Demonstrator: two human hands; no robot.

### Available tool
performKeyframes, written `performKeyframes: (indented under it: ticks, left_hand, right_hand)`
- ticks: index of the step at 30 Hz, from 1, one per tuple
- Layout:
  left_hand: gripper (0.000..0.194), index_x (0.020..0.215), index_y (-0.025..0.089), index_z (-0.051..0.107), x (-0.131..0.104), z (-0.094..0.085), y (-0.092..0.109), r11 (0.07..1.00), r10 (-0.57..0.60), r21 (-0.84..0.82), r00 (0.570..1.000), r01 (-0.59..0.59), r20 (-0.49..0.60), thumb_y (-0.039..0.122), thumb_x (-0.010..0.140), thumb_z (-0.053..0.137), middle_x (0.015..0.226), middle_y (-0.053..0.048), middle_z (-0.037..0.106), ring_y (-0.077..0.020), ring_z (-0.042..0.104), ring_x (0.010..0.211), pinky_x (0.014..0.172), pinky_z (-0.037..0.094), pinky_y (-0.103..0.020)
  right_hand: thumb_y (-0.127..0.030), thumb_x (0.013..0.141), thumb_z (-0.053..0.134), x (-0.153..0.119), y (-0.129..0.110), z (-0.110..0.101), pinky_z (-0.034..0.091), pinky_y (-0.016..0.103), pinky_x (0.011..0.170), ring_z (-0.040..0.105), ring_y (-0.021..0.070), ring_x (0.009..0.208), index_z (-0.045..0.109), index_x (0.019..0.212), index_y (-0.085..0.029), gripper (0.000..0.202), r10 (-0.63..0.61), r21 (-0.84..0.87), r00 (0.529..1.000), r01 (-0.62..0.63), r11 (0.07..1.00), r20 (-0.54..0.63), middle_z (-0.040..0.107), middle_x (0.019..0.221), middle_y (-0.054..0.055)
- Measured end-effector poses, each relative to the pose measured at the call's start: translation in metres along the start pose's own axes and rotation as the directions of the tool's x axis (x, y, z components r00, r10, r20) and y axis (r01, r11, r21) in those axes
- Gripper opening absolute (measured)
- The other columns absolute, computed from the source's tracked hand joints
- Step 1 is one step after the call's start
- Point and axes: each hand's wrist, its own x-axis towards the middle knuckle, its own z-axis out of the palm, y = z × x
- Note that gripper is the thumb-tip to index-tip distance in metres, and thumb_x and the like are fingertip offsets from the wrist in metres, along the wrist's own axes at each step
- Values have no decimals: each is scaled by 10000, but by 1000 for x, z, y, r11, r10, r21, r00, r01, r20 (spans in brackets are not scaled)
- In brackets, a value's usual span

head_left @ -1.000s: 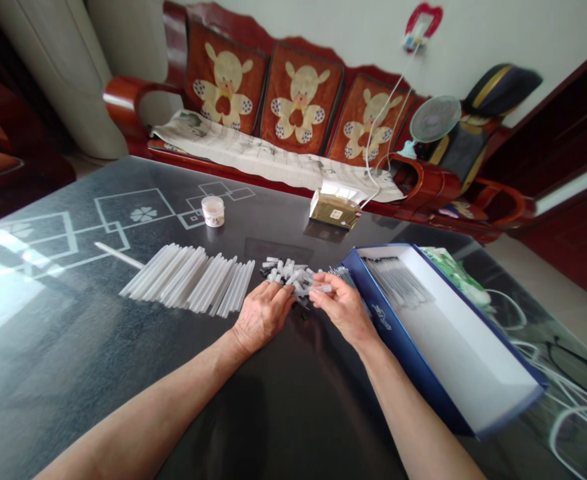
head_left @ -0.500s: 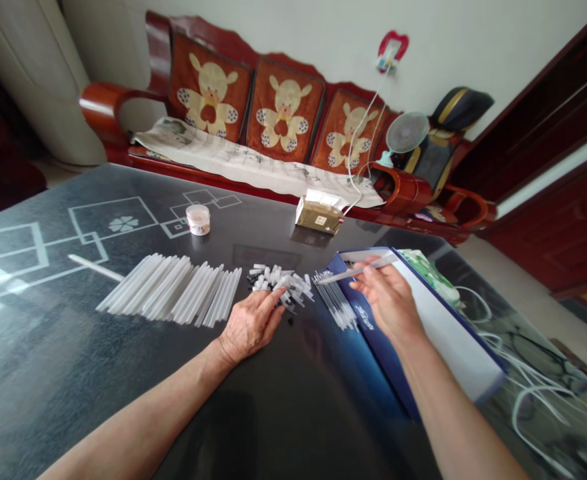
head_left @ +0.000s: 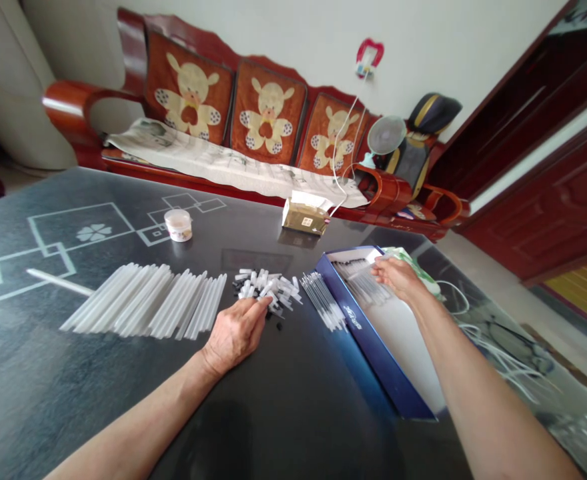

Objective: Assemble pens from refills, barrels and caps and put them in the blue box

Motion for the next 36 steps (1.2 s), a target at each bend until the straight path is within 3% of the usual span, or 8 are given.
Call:
performKeyframes:
  ticks: [7,12,16,21,25,28,32,36]
  left_hand:
    - [277,1187,149,540,0,0,-1,1000,-3,-16,1000,3,-2,124,929,442,788,-38,599,-148,607,729,710,534,-259]
    - [263,1168,150,545,0,0,-1,1000,0,-7,1000,0,1,126,928,438,775,-33,596,-147,603,712,697,533,-259]
    - [261,1156,153,552,0,0,0,1000,-1,4,1000,1,6,134,932,420,768,-36,605,-144,614,718,704,532,-251]
    - [251,1122,151,564,1,-1,2,999,-11,42,999,9,41,141,922,413,741,-33,606,-141,606,687,665,517,-239]
    - [246,1107,143,573,1,-3,3,995,-1,96,999,-4,50,153,914,422,729,-29,599,-144,590,662,641,495,-240]
    - [254,1121,159,586,3,-7,3,981,-49,190,997,36,64,171,915,439,718,-27,588,-151,581,669,647,479,-243]
    - [241,1104,192,611,14,-20,1,883,-303,400,949,245,87,203,923,453,796,-55,595,-175,584,756,630,458,-237]
    - [232,886,156,646,24,-40,-7,748,-509,563,849,352,145,247,923,437,871,-104,589,-225,575,841,588,466,-255]
  right_hand:
    - [-209,564,740,6,22,-2,560,201,547,649,124,605,573,762,-183,260,-139,80,972,157,984,-189,624,619,-25]
    - [-278,504,801,-1,53,4,560,240,575,658,147,591,589,777,-186,358,-135,18,986,138,990,-98,646,604,-15]
    - [-270,512,791,-3,55,-4,517,220,552,638,135,593,656,782,-170,318,-142,-114,989,136,984,-39,664,645,-12]
    - [-263,601,685,0,54,-6,506,263,689,646,158,696,689,719,-195,136,-245,-547,964,260,795,103,693,697,-9]
    - [-275,652,641,2,56,0,497,305,730,655,187,699,709,708,-215,107,-212,-659,960,279,698,181,713,699,6]
    - [-294,696,616,-2,43,4,494,319,744,666,208,749,716,739,-222,130,-256,-727,942,330,602,216,733,769,24]
    - [-258,717,598,-30,5,16,492,321,762,661,204,763,711,776,-218,134,-428,-730,870,457,508,247,729,848,35]
    - [-262,814,541,-88,-21,45,505,301,753,650,185,777,693,876,-222,169,-655,-546,694,687,479,299,711,918,45]
